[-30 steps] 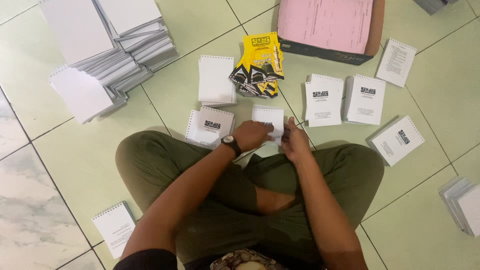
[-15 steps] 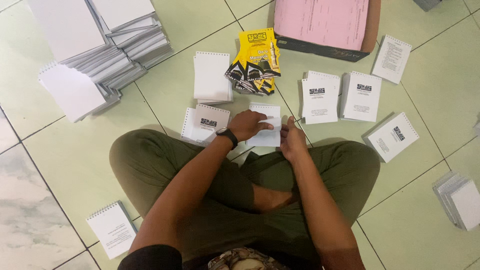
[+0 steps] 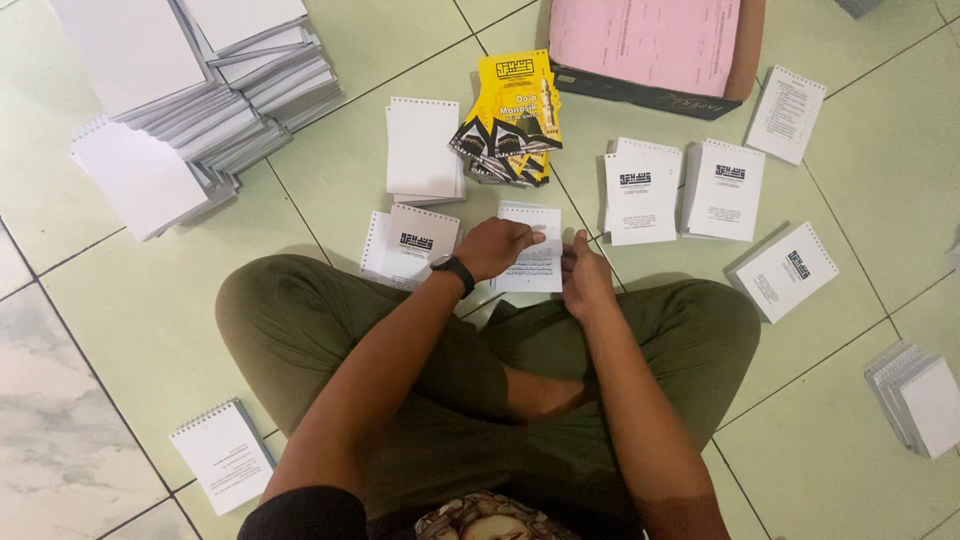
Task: The person sits on the floor and organizes stacks of spiral-bound notebooks. They pick up notebooks, flip through the pages, and arrange them into neat piles on the tiled floor.
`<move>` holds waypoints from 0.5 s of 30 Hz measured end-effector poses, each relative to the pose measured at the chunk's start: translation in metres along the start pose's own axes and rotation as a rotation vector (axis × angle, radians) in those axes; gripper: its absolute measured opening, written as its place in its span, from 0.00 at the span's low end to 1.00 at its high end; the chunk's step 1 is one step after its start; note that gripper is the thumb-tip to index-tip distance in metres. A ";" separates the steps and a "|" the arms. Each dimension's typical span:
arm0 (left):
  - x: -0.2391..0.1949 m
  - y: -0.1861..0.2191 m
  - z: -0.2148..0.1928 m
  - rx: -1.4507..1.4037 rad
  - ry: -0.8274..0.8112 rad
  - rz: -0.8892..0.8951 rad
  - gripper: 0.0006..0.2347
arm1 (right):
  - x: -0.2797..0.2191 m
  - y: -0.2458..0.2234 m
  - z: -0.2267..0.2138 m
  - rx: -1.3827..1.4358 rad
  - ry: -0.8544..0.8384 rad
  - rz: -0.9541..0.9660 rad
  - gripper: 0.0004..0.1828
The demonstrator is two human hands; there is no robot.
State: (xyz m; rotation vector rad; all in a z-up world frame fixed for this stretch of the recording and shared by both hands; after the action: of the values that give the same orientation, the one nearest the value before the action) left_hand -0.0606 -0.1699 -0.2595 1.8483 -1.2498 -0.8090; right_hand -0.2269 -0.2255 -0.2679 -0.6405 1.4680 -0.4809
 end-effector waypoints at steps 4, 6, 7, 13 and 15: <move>0.000 -0.001 -0.001 0.000 -0.005 -0.041 0.26 | 0.011 0.004 -0.004 0.000 -0.028 -0.012 0.30; 0.002 -0.008 0.004 -0.060 0.009 -0.058 0.27 | 0.012 0.006 -0.003 -0.017 -0.052 -0.018 0.31; 0.005 -0.010 0.005 -0.061 0.009 -0.058 0.27 | 0.021 0.010 -0.003 -0.018 -0.052 -0.019 0.31; 0.004 -0.017 0.008 -0.114 0.001 -0.085 0.29 | 0.008 0.003 -0.001 -0.002 -0.032 -0.006 0.28; 0.000 -0.003 0.000 -0.142 -0.006 -0.054 0.28 | 0.018 0.007 -0.002 0.000 -0.048 -0.003 0.30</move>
State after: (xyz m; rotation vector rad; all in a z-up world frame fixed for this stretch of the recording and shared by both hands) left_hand -0.0588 -0.1691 -0.2620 1.7729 -1.1205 -0.9098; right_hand -0.2280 -0.2321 -0.2866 -0.6504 1.4214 -0.4651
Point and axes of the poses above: each hand's wrist, its own x-axis towards the middle knuckle, its own z-axis out of the palm, y = z × x, the point moved 6 cm from there along x, towards the middle knuckle, and after that the axes turned 12 degrees about y, right-handed, at the moved point
